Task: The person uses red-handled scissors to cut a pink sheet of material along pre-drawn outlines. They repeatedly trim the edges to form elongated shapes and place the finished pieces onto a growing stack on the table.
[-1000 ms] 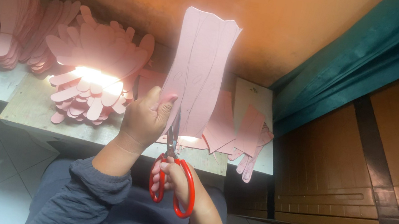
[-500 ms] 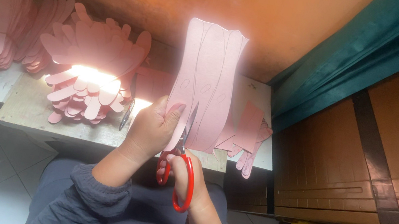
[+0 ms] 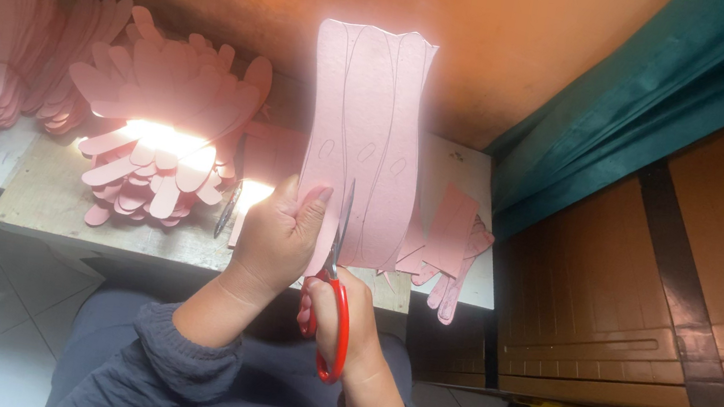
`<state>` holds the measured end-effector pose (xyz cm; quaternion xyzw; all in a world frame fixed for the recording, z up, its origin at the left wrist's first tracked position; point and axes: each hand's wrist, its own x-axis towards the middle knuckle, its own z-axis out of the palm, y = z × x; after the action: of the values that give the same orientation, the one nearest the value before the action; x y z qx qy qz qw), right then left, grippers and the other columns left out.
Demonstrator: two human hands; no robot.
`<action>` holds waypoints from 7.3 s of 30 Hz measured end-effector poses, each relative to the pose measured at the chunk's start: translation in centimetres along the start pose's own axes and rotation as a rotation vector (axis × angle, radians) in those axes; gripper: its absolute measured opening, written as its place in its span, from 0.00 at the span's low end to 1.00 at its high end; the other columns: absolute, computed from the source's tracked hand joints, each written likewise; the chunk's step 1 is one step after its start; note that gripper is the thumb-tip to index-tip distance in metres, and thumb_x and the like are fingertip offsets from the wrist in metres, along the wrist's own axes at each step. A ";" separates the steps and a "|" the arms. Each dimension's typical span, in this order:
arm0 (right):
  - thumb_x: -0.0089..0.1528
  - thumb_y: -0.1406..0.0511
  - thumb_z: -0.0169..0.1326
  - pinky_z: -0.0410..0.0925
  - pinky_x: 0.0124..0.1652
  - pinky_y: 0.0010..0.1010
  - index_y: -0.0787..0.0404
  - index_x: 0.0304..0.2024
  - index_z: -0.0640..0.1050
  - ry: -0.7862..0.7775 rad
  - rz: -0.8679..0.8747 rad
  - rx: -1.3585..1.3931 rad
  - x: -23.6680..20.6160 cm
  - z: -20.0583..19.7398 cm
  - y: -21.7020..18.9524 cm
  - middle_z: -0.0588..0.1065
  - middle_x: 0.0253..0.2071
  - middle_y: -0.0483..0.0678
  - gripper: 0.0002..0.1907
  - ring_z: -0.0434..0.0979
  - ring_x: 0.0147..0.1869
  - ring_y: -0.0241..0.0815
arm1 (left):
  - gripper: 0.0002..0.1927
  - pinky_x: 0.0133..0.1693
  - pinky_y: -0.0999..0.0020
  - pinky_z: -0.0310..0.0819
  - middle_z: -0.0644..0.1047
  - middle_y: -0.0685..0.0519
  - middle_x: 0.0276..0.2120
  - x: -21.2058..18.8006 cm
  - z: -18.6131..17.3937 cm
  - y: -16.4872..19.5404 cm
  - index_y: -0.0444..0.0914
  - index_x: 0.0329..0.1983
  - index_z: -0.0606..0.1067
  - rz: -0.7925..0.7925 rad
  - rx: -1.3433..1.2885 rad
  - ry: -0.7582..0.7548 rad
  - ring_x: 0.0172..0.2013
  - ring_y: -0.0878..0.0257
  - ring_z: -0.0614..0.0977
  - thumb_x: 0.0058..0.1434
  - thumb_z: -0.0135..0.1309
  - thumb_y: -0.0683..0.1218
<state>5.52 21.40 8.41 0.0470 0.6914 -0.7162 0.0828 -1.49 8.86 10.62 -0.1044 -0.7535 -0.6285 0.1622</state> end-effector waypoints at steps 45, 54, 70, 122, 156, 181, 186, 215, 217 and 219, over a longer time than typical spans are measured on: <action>0.61 0.66 0.48 0.63 0.19 0.28 0.65 0.23 0.72 0.082 0.011 -0.190 0.9 -0.1 0.6 0.69 0.15 0.47 0.13 0.68 0.16 0.36 | 0.16 0.38 0.60 0.76 0.81 0.41 0.32 -0.1 -0.3 -0.3 0.34 0.46 0.73 -0.053 -0.021 0.001 0.33 0.51 0.84 0.70 0.48 0.52; 0.62 0.62 0.46 0.70 0.29 0.30 0.67 0.34 0.74 -0.279 0.199 -0.004 -0.1 0.0 -0.2 0.73 0.25 0.49 0.13 0.75 0.26 0.40 | 0.16 0.32 0.52 0.72 0.77 0.39 0.27 1.4 -1.4 -3.0 0.35 0.38 0.71 0.086 0.269 0.181 0.31 0.40 0.81 0.72 0.50 0.52; 0.63 0.64 0.45 0.71 0.32 0.29 0.70 0.35 0.75 -0.096 0.167 0.031 -0.1 0.7 0.4 0.74 0.28 0.48 0.14 0.76 0.30 0.38 | 0.17 0.29 0.58 0.72 0.77 0.43 0.21 0.9 -2.3 -1.9 0.35 0.33 0.69 -0.120 0.115 -0.137 0.24 0.50 0.81 0.68 0.49 0.54; 0.62 0.64 0.50 0.73 0.36 0.29 0.67 0.35 0.79 0.099 -0.287 -0.429 0.8 -0.3 -0.7 0.81 0.28 0.50 0.11 0.81 0.32 0.38 | 0.16 0.38 0.63 0.77 0.82 0.43 0.31 -1.2 -0.9 2.6 0.35 0.49 0.76 -0.148 -0.029 -0.158 0.32 0.53 0.86 0.67 0.48 0.51; 0.62 0.64 0.53 0.71 0.31 0.28 0.68 0.36 0.78 -0.129 -0.053 -0.374 -0.7 -0.3 -0.8 0.78 0.25 0.49 0.11 0.77 0.28 0.34 | 0.16 0.29 0.59 0.70 0.71 0.41 0.19 -0.1 -2.1 0.0 0.35 0.32 0.67 -0.054 0.083 -0.040 0.21 0.50 0.74 0.72 0.47 0.50; 0.61 0.63 0.56 0.73 0.33 0.27 0.66 0.34 0.82 -0.034 -0.089 -0.468 -0.2 -0.4 0.2 0.82 0.26 0.49 0.12 0.80 0.31 0.31 | 0.16 0.30 0.59 0.70 0.73 0.42 0.21 -0.1 -2.1 -1.4 0.35 0.32 0.66 -0.082 0.119 -0.035 0.23 0.51 0.77 0.72 0.45 0.50; 0.60 0.63 0.56 0.73 0.35 0.27 0.67 0.35 0.81 -0.026 -0.163 -0.489 -0.2 -0.4 0.3 0.82 0.27 0.50 0.11 0.81 0.32 0.33 | 0.17 0.31 0.60 0.70 0.72 0.42 0.21 -0.2 -1.8 -1.5 0.34 0.31 0.65 -0.085 0.096 -0.044 0.23 0.53 0.74 0.72 0.46 0.50; 0.58 0.65 0.57 0.71 0.33 0.26 0.65 0.36 0.79 -0.025 -0.140 -0.320 -0.2 -0.8 -0.1 0.80 0.29 0.46 0.09 0.76 0.32 0.30 | 0.15 0.33 0.63 0.71 0.73 0.45 0.23 -1.0 -0.1 -0.9 0.34 0.33 0.67 -0.146 -0.023 -0.138 0.26 0.57 0.74 0.71 0.45 0.49; 0.58 0.64 0.56 0.71 0.33 0.26 0.65 0.35 0.80 -0.038 -0.108 -0.354 -0.3 -1.5 -0.5 0.80 0.28 0.46 0.09 0.78 0.31 0.31 | 0.14 0.35 0.63 0.73 0.75 0.45 0.25 -1.2 -0.1 -0.4 0.34 0.35 0.69 -0.153 -0.048 -0.168 0.27 0.57 0.76 0.71 0.46 0.49; 0.58 0.64 0.56 0.71 0.33 0.26 0.65 0.34 0.80 -0.041 -0.115 -0.389 -0.4 -1.9 -0.7 0.81 0.28 0.46 0.09 0.78 0.31 0.31 | 0.13 0.35 0.63 0.73 0.76 0.45 0.26 -1.3 0.0 -0.1 0.34 0.36 0.70 -0.161 -0.057 -0.189 0.28 0.57 0.78 0.70 0.45 0.49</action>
<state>5.69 23.31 9.13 -0.0238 0.8163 -0.5736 0.0634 -0.30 8.90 10.07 -0.1069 -0.7531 -0.6482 0.0361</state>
